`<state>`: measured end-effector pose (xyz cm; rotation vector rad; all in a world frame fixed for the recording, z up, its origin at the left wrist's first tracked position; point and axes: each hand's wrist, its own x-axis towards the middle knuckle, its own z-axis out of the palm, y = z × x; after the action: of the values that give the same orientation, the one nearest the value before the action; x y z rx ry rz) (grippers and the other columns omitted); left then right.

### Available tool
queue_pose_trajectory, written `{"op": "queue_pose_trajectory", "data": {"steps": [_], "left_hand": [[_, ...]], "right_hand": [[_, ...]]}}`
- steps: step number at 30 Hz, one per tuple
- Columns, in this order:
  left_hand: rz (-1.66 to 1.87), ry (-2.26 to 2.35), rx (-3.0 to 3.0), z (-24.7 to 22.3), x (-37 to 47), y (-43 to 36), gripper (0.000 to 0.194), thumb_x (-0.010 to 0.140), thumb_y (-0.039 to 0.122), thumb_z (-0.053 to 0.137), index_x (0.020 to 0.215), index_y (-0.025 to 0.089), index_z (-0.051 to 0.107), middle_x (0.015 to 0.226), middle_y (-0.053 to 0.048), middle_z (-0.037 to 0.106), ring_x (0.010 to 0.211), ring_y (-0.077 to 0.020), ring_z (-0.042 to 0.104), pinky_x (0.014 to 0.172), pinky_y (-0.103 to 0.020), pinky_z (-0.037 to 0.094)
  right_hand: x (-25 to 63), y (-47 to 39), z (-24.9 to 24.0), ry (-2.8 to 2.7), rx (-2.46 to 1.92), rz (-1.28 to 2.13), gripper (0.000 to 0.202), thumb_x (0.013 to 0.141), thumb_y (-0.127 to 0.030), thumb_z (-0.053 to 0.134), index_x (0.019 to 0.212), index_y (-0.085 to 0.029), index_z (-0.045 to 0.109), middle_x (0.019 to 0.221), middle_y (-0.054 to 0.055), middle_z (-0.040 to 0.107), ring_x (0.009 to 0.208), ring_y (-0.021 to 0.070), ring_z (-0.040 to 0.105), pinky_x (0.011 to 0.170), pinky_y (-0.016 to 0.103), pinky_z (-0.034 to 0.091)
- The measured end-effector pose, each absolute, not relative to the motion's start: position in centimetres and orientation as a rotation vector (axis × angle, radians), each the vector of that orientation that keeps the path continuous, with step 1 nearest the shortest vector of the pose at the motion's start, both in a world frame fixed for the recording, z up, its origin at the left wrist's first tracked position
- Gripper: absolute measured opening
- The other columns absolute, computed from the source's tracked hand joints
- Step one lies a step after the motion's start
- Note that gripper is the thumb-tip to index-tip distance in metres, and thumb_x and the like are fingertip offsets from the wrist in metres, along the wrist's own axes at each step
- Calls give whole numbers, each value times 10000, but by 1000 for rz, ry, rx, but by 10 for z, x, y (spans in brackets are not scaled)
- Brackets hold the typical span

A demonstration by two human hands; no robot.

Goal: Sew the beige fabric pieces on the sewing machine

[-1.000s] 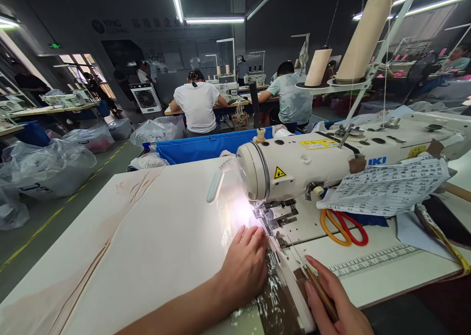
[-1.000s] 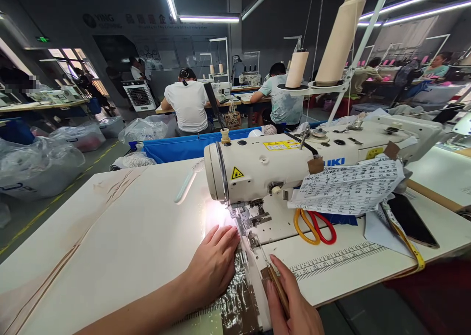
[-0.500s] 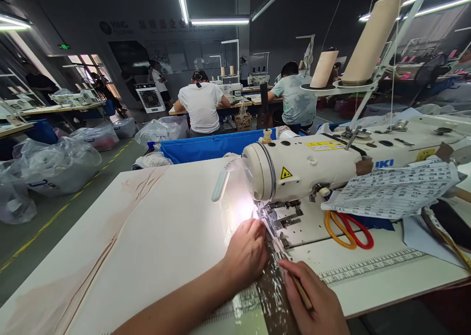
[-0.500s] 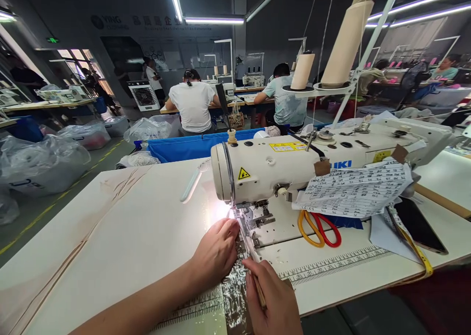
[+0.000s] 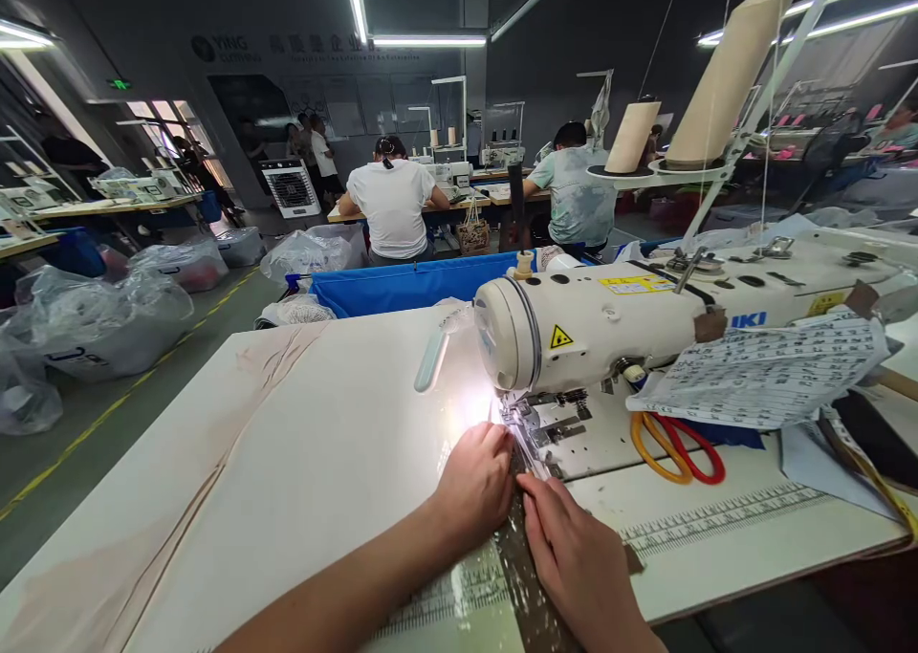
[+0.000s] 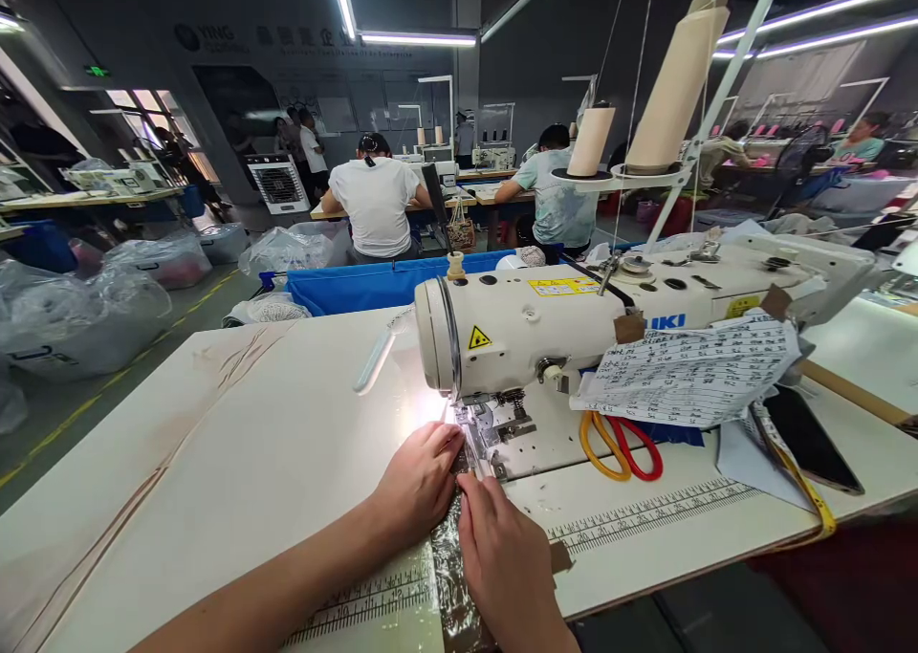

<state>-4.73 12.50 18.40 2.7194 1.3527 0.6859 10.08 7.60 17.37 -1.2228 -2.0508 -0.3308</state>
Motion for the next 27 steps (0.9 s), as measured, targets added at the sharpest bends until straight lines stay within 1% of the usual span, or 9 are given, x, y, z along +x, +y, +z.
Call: {"op": "queue_pose_trajectory", "data": {"steps": [6,9,13,16,20,22,24,26,27], "left_hand": [[648,1371,2725,184,-47,124,218,853,135,417,990,140,586,1002,-111,574,927,-237,554,839,-414,521],[630,1399,2725,183,-47,126,229,854,140,404,990,143,589,1017,-113,586,934,-237,551,837,-409,521],[656,1414,2734,182,-49,131,234,843,149,407,974,141,600,1026,-120,600,918,-234,563,826,-396,523],[678,1416,2742,181,-52,135,264,813,138,417,1001,153,602,1050,-112,611,926,-225,570,845,-387,519],[706,1415,2722,184,-57,136,308,761,103,426,1004,156,607,1052,-95,629,946,-225,577,849,-384,516],[751,1436,2675,187,-61,139,303,754,87,423,981,160,611,1036,-88,634,932,-225,582,827,-383,520],[804,1465,2607,190,-67,146,317,772,72,402,998,165,605,1047,-84,630,933,-220,582,830,-380,516],[838,1509,2550,191,-75,161,324,813,72,372,1036,158,590,1070,-97,620,959,-222,578,863,-387,506],[840,1533,2537,191,-78,171,316,836,82,362,1050,152,583,1078,-108,614,977,-225,575,887,-392,498]], "right_hand": [[100,75,170,-2069,-1250,-395,397,999,-185,263,986,-134,656,826,81,748,615,140,713,476,211,483],[99,75,167,-2086,-1265,-441,403,995,-158,257,979,-132,658,818,83,744,590,127,699,487,205,468],[95,77,164,-2125,-1349,-535,352,959,-117,315,1018,-141,661,814,68,729,496,112,649,450,216,436],[90,78,163,-2112,-1421,-575,368,916,-58,325,1015,-133,671,784,70,717,451,118,619,415,230,415],[89,75,162,-2115,-1451,-567,385,867,-25,354,1044,-138,677,816,80,730,446,128,621,409,227,442],[98,70,162,-2154,-1420,-505,370,893,-64,366,1091,-146,668,881,85,748,503,136,664,422,211,468],[112,66,163,-2208,-1346,-391,342,937,-137,379,1153,-165,642,967,77,760,689,163,731,481,190,513],[127,62,165,-2202,-1280,-234,317,964,-208,387,1173,-196,624,1029,51,760,887,187,733,590,188,557],[134,61,165,-2180,-1269,-133,303,968,-237,397,1172,-217,619,1042,33,759,920,184,727,622,184,564]]}}
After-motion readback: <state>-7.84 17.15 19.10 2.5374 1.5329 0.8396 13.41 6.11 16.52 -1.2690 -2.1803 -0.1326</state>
